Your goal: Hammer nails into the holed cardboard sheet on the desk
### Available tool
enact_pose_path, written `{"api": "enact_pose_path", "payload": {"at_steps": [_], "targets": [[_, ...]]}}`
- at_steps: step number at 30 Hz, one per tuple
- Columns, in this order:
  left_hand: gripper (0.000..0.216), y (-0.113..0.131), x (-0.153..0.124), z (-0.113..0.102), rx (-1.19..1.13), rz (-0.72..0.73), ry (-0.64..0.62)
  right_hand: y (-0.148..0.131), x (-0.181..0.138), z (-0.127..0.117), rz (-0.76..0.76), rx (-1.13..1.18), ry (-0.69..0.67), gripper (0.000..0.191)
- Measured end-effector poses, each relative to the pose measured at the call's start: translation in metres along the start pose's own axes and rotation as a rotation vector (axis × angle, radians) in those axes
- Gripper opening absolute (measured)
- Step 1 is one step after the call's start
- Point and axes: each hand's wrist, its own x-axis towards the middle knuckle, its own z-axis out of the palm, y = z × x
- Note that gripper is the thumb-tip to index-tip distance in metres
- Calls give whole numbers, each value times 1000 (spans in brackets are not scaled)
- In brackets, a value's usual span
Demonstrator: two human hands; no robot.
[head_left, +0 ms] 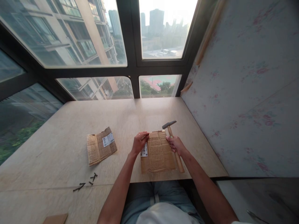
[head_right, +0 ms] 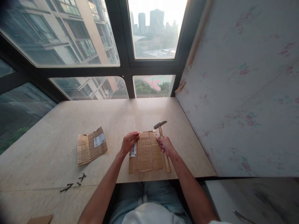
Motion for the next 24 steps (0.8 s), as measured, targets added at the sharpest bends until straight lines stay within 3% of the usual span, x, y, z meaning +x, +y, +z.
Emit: {"api": "enact_pose_path", "payload": {"at_steps": [15, 24], "targets": [[16, -5, 3, -7, 80, 51, -106, 12, -5, 2, 2, 3, 27, 30], [18, 2, 5, -5, 225, 170, -158, 14, -5, 5, 13, -22, 75, 28]]}}
